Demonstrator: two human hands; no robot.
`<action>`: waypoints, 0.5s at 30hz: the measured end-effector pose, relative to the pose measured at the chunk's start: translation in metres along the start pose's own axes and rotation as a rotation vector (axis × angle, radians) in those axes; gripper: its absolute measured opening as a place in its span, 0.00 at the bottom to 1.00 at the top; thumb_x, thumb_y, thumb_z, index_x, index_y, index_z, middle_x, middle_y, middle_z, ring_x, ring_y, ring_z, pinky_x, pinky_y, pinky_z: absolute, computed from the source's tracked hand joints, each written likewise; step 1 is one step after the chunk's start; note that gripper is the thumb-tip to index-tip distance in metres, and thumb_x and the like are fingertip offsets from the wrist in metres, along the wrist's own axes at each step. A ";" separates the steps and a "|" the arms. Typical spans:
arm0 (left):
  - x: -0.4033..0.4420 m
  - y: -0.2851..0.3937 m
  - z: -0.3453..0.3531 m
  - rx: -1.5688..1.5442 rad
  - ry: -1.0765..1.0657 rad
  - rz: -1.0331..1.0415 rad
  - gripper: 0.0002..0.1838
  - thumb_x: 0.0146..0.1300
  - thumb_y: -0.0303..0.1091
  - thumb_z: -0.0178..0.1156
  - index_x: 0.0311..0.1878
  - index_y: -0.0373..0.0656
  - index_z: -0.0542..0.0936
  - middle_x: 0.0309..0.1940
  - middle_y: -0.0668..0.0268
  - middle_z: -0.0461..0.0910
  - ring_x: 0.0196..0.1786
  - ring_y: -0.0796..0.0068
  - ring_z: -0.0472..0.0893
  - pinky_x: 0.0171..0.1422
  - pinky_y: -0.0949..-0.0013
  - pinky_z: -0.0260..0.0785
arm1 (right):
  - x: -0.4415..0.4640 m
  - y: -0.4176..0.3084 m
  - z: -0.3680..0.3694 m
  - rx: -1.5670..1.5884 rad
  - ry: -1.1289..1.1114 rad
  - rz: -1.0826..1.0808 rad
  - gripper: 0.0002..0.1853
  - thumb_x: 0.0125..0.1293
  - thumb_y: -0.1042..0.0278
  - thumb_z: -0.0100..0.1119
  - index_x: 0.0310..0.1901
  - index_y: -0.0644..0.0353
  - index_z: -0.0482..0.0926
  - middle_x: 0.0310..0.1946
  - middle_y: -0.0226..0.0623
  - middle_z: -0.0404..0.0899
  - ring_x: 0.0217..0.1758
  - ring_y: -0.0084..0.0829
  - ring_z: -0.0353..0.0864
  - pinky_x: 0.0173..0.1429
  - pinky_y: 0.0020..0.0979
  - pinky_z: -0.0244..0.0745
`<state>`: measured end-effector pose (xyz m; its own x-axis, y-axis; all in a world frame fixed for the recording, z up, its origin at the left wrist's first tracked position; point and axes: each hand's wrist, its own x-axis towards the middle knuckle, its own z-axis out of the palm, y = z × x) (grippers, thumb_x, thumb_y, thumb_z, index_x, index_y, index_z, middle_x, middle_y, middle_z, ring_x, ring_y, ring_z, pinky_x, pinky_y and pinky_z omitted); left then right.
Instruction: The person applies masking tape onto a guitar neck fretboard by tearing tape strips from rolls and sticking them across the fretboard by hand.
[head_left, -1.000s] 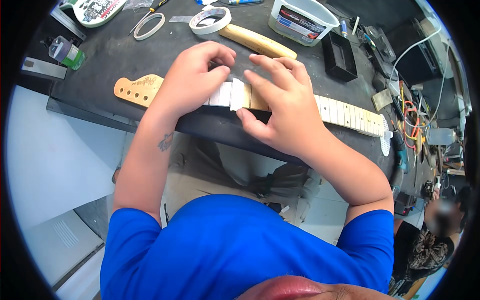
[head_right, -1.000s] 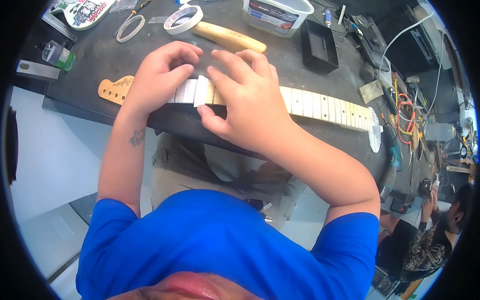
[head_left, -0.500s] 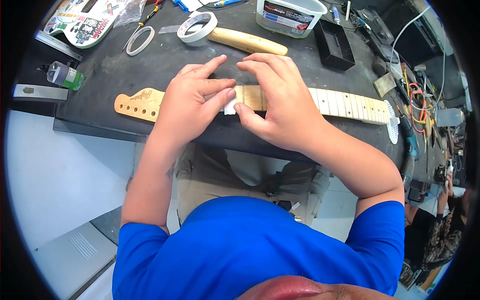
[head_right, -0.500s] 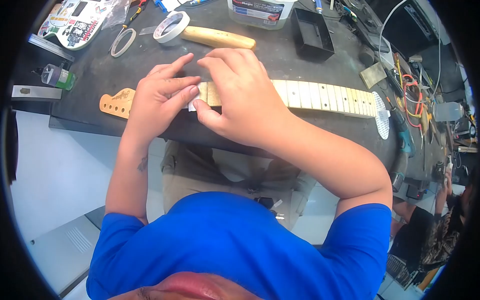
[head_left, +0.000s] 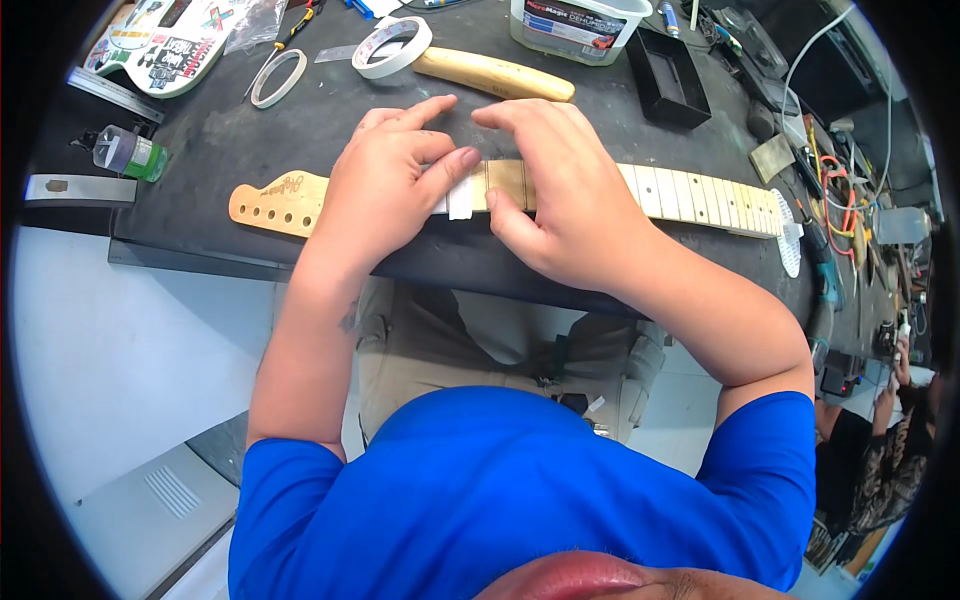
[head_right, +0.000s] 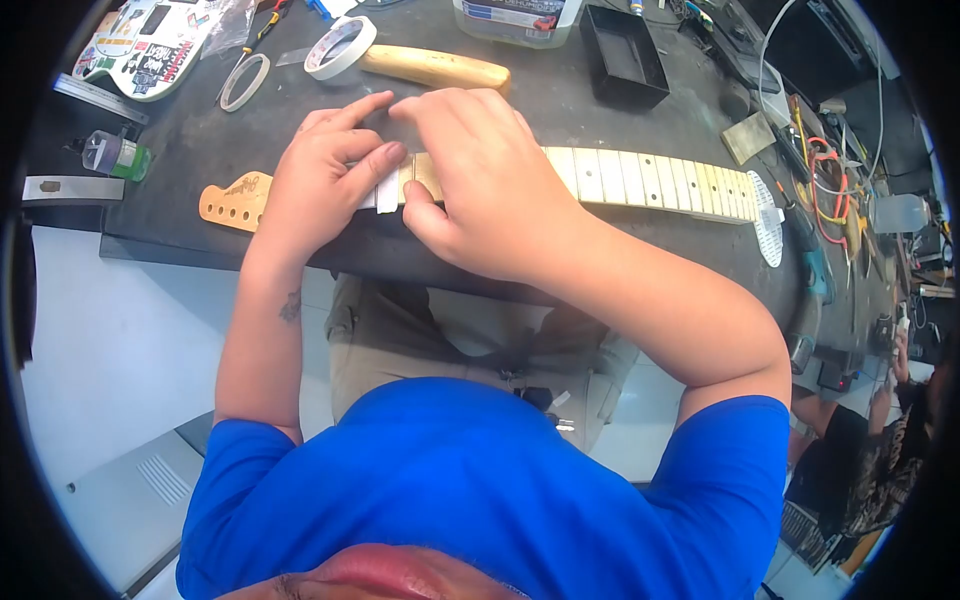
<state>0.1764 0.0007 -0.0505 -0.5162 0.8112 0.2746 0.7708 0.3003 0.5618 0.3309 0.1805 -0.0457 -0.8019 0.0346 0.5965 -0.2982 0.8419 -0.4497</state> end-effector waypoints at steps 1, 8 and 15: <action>-0.001 -0.001 -0.003 -0.007 -0.045 0.021 0.16 0.75 0.44 0.77 0.45 0.39 0.93 0.79 0.57 0.85 0.76 0.51 0.79 0.79 0.51 0.74 | 0.000 0.000 0.000 0.015 -0.001 0.009 0.30 0.64 0.72 0.71 0.69 0.65 0.80 0.63 0.52 0.85 0.68 0.57 0.83 0.74 0.54 0.78; -0.006 -0.007 -0.019 0.002 -0.180 0.170 0.25 0.61 0.46 0.86 0.55 0.38 0.92 0.85 0.59 0.79 0.81 0.46 0.75 0.85 0.47 0.70 | -0.001 -0.003 -0.001 0.066 -0.007 0.050 0.33 0.67 0.70 0.66 0.74 0.61 0.75 0.60 0.51 0.85 0.67 0.58 0.82 0.74 0.56 0.76; -0.012 0.002 -0.009 0.186 -0.084 0.147 0.29 0.56 0.48 0.88 0.56 0.41 0.93 0.83 0.60 0.81 0.82 0.47 0.75 0.82 0.41 0.68 | -0.001 -0.001 0.000 0.062 -0.021 0.048 0.32 0.66 0.69 0.66 0.73 0.61 0.76 0.59 0.51 0.84 0.66 0.58 0.82 0.72 0.56 0.76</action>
<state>0.1808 -0.0129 -0.0452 -0.3670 0.8894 0.2727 0.8946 0.2570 0.3656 0.3324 0.1792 -0.0460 -0.8265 0.0620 0.5596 -0.2906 0.8044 -0.5183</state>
